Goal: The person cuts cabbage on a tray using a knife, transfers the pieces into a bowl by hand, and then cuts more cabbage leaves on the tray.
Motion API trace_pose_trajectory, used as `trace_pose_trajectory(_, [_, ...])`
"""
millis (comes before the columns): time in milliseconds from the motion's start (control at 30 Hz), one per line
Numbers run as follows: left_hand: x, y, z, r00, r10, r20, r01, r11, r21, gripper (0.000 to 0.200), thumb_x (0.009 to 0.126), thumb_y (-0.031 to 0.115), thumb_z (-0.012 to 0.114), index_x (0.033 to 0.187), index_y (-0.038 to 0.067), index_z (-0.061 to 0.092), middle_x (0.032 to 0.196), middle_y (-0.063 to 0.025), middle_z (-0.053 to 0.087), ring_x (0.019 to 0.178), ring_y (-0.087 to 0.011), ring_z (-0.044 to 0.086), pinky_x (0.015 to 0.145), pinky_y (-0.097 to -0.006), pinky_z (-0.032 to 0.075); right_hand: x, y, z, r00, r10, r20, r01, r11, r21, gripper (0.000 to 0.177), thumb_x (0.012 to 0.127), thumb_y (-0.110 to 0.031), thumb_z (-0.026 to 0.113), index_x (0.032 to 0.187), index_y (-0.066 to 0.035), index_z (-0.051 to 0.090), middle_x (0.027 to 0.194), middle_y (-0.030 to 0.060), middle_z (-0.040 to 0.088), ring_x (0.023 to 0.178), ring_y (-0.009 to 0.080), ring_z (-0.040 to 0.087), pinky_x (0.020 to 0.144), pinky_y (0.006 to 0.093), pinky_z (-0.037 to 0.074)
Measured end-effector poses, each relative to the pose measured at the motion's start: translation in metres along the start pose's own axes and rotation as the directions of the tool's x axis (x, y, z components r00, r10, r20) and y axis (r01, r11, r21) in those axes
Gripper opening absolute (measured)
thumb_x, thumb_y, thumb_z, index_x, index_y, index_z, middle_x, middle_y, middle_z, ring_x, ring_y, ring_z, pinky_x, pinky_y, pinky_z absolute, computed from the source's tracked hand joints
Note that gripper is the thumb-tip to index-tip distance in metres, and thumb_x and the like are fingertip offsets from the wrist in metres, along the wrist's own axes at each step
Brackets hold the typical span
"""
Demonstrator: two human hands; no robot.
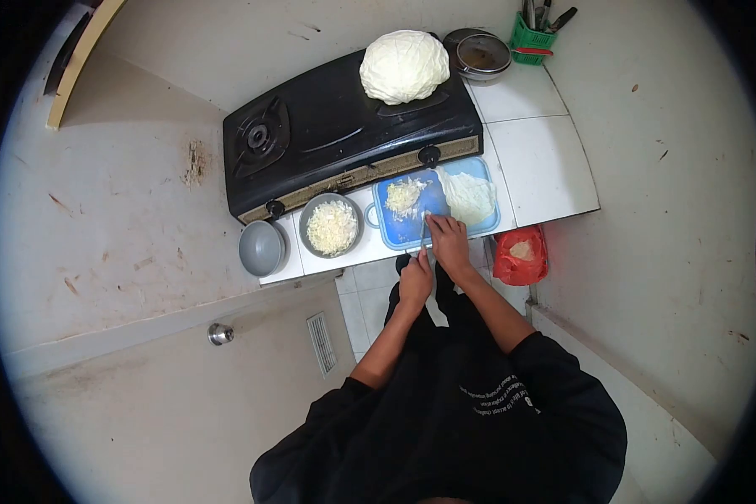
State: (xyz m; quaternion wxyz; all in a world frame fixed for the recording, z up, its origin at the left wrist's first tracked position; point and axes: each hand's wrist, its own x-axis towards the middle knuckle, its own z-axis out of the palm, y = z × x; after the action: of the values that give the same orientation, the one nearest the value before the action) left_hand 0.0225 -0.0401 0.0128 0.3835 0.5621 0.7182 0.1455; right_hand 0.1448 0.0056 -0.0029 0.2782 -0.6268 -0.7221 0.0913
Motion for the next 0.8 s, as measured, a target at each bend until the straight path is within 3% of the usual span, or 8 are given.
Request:
trace_pose_trajectory(67, [-0.001,0.006,0.0,0.999,-0.039,-0.024,0.041,0.993,0.111,0.06,0.105,0.045,0.036,0.094,-0.007,0.065,0.085,-0.035,0.066,0.082,-0.0534,0.065,0.074,-0.061,0.052,0.0,-0.002,0.0,1.0,-0.01,-0.015,0.01,1.0,-0.023,0.035,0.084,-0.01,0.061,0.118,-0.004,0.067,0.114,0.0055,0.064,0.107,0.0238,0.057,0.091,0.0404,0.042])
trace_pose_trajectory(200, [0.003,0.023,0.001,0.998,-0.021,-0.064,0.029,0.99,0.14,0.059,0.104,0.046,0.036,0.098,-0.007,0.063,0.084,-0.034,0.067,0.081,-0.0519,0.066,0.074,-0.0596,0.053,0.004,0.0,0.002,1.0,-0.02,0.024,0.022,0.997,-0.069,0.035,0.084,-0.012,0.061,0.117,-0.003,0.067,0.115,0.0062,0.064,0.108,0.0243,0.057,0.091,0.0409,0.042])
trace_pose_trajectory(367, [0.01,0.032,-0.001,0.997,-0.034,-0.072,0.05,0.972,0.228,0.059,0.104,0.046,0.036,0.092,-0.007,0.061,0.081,-0.0314,0.068,0.078,-0.0486,0.068,0.071,-0.0562,0.055,0.005,-0.001,-0.002,0.998,-0.004,0.062,0.005,1.0,-0.024,0.035,0.082,-0.013,0.061,0.115,-0.002,0.067,0.114,0.0068,0.064,0.108,0.0256,0.056,0.091,0.0417,0.042])
trace_pose_trajectory(600, [0.003,0.022,0.003,0.993,-0.052,-0.105,0.074,0.974,0.215,0.056,0.104,0.045,0.039,0.094,-0.006,0.062,0.08,-0.0314,0.068,0.078,-0.0515,0.067,0.07,-0.0585,0.053,0.005,0.01,0.01,1.0,-0.013,0.023,0.013,1.0,0.008,0.032,0.081,-0.01,0.061,0.112,-0.004,0.069,0.11,0.0058,0.065,0.103,0.025,0.058,0.09,0.0415,0.042])
trace_pose_trajectory(800, [0.032,0.03,0.001,0.996,-0.007,-0.09,0.024,0.983,0.185,0.056,0.104,0.045,0.038,0.095,-0.005,0.062,0.083,-0.0317,0.068,0.078,-0.049,0.068,0.071,-0.0559,0.055,0.007,0.012,0.01,0.996,0.047,-0.075,-0.033,0.984,0.174,0.026,0.082,-0.009,0.064,0.106,-0.007,0.073,0.101,0.0052,0.069,0.096,0.0256,0.061,0.086,0.04,0.044])
